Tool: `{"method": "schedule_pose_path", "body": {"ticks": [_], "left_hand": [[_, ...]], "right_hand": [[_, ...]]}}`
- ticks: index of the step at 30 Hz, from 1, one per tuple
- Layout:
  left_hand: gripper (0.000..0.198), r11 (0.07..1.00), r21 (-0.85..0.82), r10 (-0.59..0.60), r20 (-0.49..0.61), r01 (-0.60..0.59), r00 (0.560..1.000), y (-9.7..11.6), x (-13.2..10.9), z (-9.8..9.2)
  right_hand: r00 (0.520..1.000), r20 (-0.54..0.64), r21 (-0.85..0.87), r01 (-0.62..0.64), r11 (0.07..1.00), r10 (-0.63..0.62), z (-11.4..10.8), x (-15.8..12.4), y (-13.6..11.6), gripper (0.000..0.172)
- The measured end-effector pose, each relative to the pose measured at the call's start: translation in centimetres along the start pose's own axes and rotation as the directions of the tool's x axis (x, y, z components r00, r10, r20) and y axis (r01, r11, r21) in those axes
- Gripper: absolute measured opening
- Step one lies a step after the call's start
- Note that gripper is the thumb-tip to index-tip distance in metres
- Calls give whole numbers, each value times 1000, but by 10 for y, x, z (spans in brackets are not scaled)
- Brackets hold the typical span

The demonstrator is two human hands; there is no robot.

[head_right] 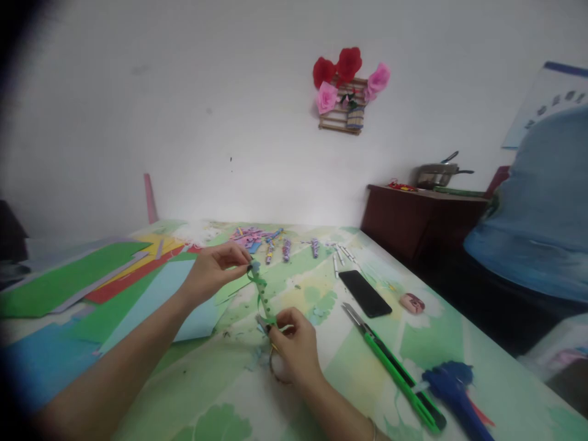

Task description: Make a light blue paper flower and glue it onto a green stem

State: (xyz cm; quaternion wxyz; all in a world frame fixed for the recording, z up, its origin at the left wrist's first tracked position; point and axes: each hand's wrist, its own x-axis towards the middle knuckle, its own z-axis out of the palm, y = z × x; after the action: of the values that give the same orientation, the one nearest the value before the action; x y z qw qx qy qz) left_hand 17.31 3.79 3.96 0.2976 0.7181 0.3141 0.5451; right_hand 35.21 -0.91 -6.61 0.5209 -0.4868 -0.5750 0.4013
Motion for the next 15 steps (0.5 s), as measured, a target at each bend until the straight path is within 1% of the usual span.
{"method": "schedule_pose_path", "body": {"ticks": [3, 5, 8, 10, 12, 13, 14, 15], "left_hand": [[9, 999, 30, 22, 97, -25, 995, -2, -1, 3], [9, 999, 11, 31, 131, -33, 991, -3, -3, 5], [9, 999, -37, 36, 165, -30, 986, -3, -5, 5], [8, 997, -63, 45, 197, -33, 979, -2, -7, 5], [8, 995, -91, 64, 221, -45, 973, -1, -7, 5], [9, 993, -103, 73, 230, -51, 970, 0, -7, 6], [8, 992, -112, 80, 237, -55, 968, 1, -8, 6], [8, 991, -119, 85, 241, -57, 967, 1, -8, 7]], "right_hand": [[999, 36, -76, -25, 997, 28, -1, 2, 7, 7], [999, 43, -114, -28, 993, 34, -3, -1, 6, 8], [1000, 25, -157, 16, 987, -12, -15, -12, -7, 16], [997, 7, -219, 76, 973, -76, -29, -24, -20, 25], [987, 3, -374, 151, 915, -162, -49, -36, -32, 33], [977, -19, -477, 179, 860, -214, -61, -41, -37, 36], [964, -64, -579, 175, 796, -259, -76, -46, -40, 39], [954, -117, -675, 128, 727, -277, -91, -50, -42, 40]]}}
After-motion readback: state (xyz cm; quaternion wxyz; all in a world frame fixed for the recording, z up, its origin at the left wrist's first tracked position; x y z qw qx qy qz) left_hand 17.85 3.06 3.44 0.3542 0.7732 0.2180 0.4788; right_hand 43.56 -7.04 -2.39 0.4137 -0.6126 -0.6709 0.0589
